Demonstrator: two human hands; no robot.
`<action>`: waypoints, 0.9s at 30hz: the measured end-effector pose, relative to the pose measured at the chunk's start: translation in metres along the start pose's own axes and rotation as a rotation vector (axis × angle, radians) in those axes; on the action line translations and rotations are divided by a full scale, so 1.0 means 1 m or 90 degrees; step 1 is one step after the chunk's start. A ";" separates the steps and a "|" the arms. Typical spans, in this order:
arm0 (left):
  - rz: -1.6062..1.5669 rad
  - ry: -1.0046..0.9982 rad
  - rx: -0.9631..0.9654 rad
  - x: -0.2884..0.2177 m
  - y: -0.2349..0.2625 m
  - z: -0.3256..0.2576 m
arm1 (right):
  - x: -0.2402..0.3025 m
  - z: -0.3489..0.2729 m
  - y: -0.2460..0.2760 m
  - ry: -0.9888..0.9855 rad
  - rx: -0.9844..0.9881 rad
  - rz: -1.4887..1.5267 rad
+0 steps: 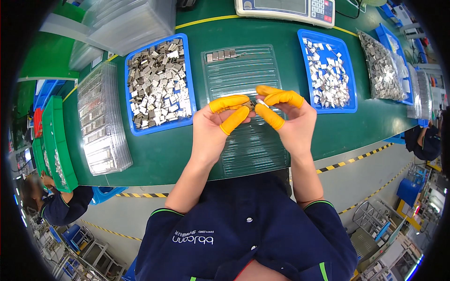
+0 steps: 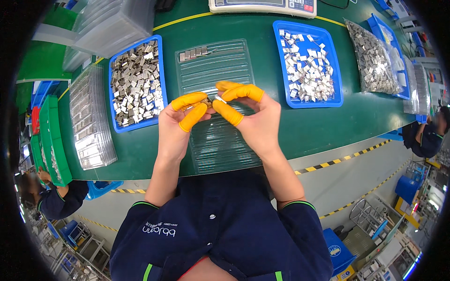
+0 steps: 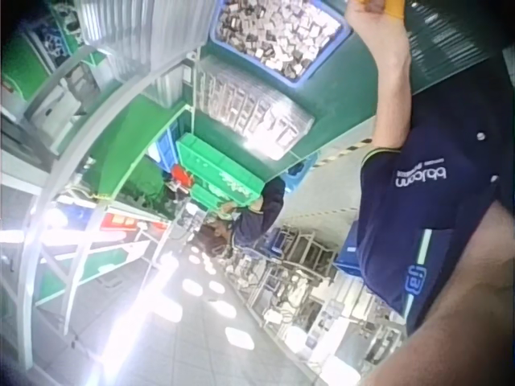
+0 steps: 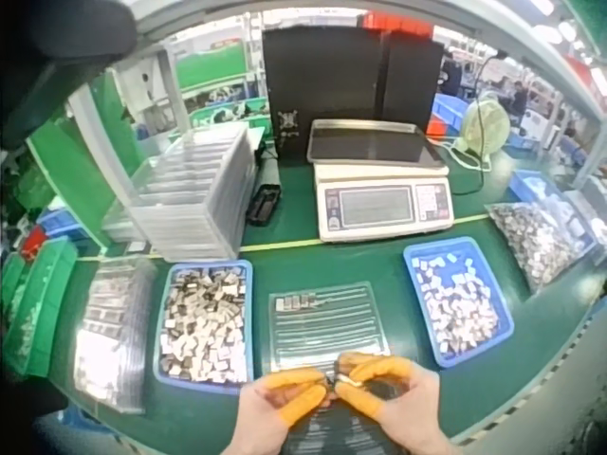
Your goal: The person sits at a green workbench and assembles small electronic components. They pick up a silver rectangular piece from a blue bin and a white piece from another bin, then press them together. The assembled unit is placed into a clear plastic tray. This process is repeated continuously throughout the video.
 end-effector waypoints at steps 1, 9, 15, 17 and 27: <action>-0.011 -0.010 0.012 0.002 0.001 0.000 | -0.002 0.000 -0.003 -0.004 0.004 0.056; -0.117 0.087 -0.012 0.008 0.005 -0.001 | -0.004 -0.010 -0.007 -0.024 0.014 0.016; -0.136 0.051 -0.032 0.006 0.004 0.000 | -0.001 -0.012 -0.007 -0.019 0.001 -0.032; -0.116 0.042 -0.040 0.006 0.006 0.000 | 0.003 -0.012 -0.007 -0.043 -0.029 -0.009; 0.004 0.004 -0.032 0.006 0.002 -0.003 | 0.004 -0.010 -0.004 -0.105 -0.060 0.098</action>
Point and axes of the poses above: each hand's wrist, its own z-axis towards the middle knuckle, its own y-axis out of the back of the hand, x = y × z, the point moved 1 cm from there along z, towards the middle knuckle, and after that the axes turned 3 degrees about -x, right-handed, at the moved point
